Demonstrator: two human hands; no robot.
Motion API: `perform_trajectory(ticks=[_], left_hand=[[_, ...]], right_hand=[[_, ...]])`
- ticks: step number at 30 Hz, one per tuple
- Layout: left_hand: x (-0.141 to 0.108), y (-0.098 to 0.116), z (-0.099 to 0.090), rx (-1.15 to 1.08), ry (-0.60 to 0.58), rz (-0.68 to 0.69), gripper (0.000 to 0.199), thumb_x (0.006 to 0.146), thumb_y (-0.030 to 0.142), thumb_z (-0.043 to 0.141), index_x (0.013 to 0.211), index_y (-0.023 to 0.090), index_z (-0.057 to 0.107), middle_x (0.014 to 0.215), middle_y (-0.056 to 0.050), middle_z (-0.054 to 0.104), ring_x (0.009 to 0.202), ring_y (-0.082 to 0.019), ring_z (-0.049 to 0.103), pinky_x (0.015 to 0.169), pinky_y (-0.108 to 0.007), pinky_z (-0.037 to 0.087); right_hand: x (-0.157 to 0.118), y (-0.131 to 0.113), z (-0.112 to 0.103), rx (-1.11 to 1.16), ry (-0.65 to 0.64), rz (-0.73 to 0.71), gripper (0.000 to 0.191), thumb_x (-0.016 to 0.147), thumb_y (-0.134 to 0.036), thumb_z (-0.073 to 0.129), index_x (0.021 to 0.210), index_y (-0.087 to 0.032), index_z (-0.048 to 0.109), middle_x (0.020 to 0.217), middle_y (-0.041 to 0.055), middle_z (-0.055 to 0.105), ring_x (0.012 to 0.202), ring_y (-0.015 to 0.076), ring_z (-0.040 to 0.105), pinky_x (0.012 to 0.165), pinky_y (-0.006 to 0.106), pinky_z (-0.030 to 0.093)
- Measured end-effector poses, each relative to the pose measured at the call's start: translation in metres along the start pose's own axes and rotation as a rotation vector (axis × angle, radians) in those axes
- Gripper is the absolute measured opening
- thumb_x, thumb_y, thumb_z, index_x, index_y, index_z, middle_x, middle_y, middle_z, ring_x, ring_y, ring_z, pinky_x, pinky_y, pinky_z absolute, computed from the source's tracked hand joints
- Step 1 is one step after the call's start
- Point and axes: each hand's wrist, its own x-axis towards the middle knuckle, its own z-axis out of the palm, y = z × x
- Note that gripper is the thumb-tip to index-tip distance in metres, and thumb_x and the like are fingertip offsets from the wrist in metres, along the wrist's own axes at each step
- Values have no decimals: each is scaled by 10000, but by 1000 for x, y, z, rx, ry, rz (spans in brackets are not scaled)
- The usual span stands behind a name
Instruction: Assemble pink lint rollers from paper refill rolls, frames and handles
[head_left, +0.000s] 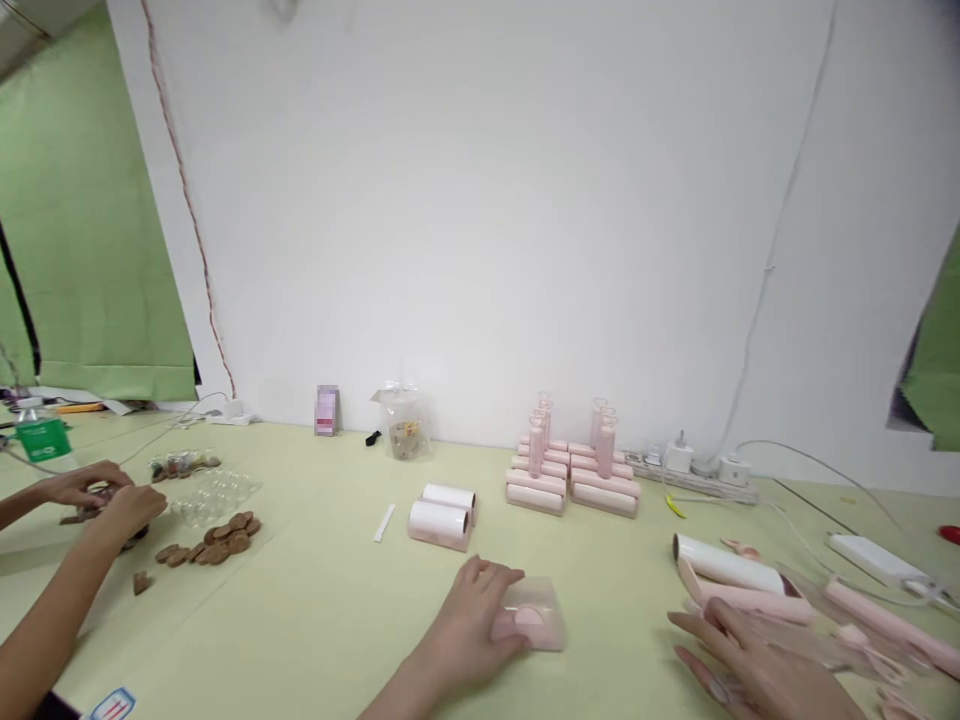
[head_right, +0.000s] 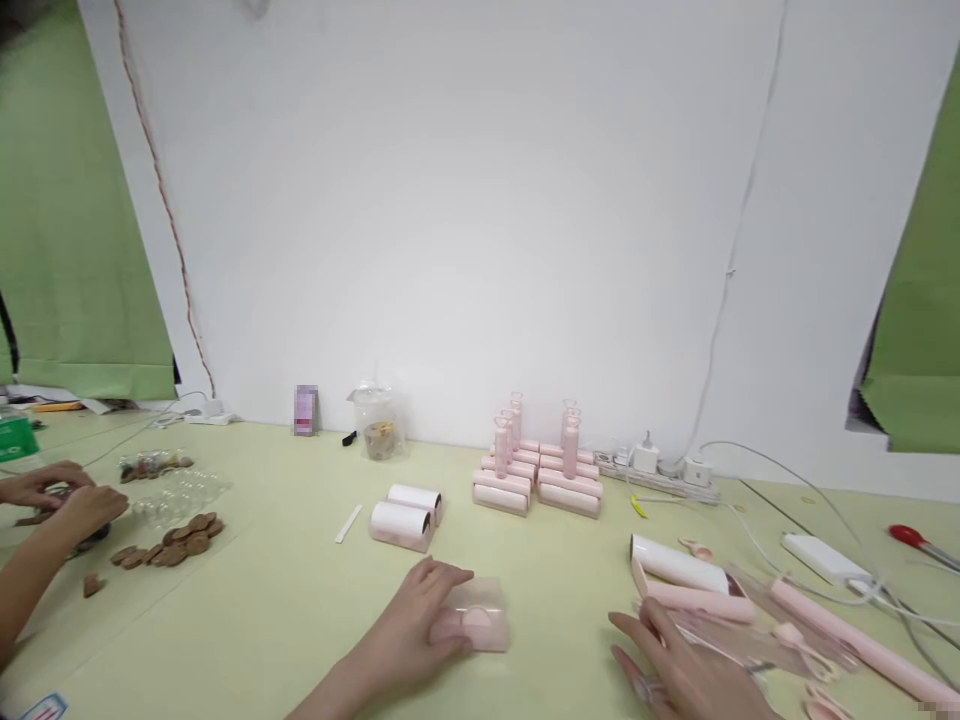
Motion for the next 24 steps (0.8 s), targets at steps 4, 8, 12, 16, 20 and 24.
perform_trajectory(ticks=[4,8,12,16,20,24], left_hand=[[-13,-5,-6,-156,14,-100,608,646,234,578,1214,222,360,1208,-60,403,1129,-218,347,951,-322,307],[-1,-2,5,-355,-81,-175,588,688,229,530,1231,247,303,1192,-58,401,1081,-195,416,904,-304,355],[17,13,27,-434,-99,-141,648,633,254,602,1206,208,302,1185,-76,391,1093,-210,396,902,-302,353],[24,20,43,-472,-98,-147,564,648,213,564,1145,197,298,1115,-78,412,997,-184,447,848,-293,386],[24,15,49,-509,-15,-137,572,622,150,545,1113,190,255,1100,-77,367,1019,-170,419,894,-280,349],[26,12,49,-587,-16,-161,608,597,155,581,1096,184,236,1028,-59,376,1001,-169,426,875,-275,361]], right_hand=[[2,-17,-17,-69,28,-35,246,823,-325,351,902,-320,584,850,36,614,583,202,610,438,274,394],[20,-13,-53,-129,19,95,252,792,-257,373,937,-278,579,944,38,606,556,171,596,400,243,326],[53,7,-82,-75,-124,211,286,797,-218,345,962,-273,573,1054,14,580,716,165,610,500,245,391],[80,29,-77,-125,-251,241,234,762,-215,471,960,-228,595,1044,55,588,768,201,605,581,293,423],[90,53,-63,-136,-386,250,240,799,-306,542,991,-165,568,956,50,611,764,156,588,681,334,460],[90,58,-70,-133,-337,247,323,765,-210,536,1086,-171,538,955,75,644,798,237,608,658,363,454]])
